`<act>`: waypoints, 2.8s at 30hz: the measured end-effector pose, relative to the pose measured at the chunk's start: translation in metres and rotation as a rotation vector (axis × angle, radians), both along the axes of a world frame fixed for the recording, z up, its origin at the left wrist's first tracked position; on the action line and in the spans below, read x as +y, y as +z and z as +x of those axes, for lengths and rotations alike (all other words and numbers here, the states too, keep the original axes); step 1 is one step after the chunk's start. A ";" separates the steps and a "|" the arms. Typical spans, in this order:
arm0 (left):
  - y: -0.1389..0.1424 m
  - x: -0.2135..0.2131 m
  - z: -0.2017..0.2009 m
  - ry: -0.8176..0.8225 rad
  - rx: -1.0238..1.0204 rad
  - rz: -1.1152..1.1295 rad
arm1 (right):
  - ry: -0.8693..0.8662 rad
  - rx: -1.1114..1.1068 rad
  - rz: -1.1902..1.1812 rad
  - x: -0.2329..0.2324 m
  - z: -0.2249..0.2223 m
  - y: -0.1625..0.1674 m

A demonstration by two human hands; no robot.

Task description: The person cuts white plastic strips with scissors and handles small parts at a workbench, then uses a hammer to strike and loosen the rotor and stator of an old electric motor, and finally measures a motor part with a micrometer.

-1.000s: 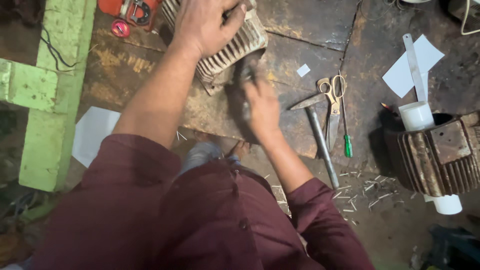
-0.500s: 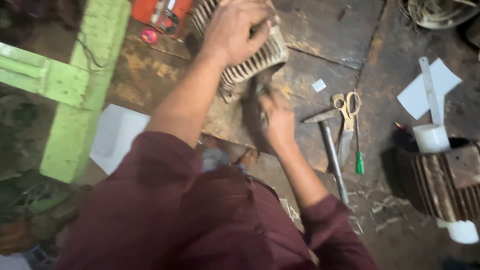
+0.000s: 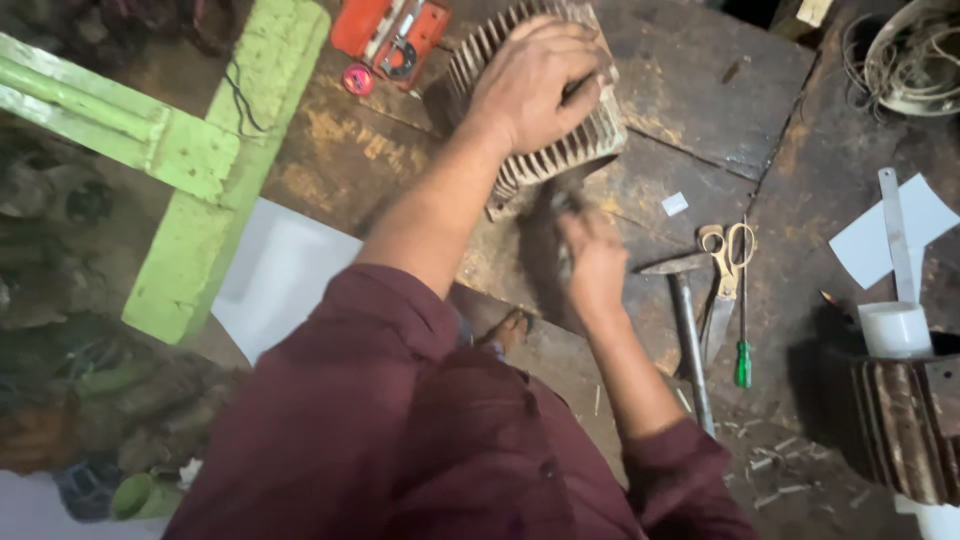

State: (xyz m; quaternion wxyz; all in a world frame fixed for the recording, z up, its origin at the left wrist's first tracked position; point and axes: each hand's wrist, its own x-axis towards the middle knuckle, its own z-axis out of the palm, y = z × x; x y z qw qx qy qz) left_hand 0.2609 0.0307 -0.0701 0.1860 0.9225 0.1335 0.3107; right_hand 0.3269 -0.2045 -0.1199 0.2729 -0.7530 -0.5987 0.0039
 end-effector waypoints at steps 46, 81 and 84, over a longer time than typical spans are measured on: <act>0.017 0.050 -0.320 -0.103 0.042 -0.176 | -0.432 1.800 -0.135 0.173 -0.209 0.051; 0.075 0.125 -0.341 -0.088 -0.182 0.156 | -0.200 1.415 -0.281 0.166 -0.209 0.109; 0.072 0.110 -0.330 -0.074 -0.208 0.111 | -0.076 1.466 -0.281 0.175 -0.215 0.114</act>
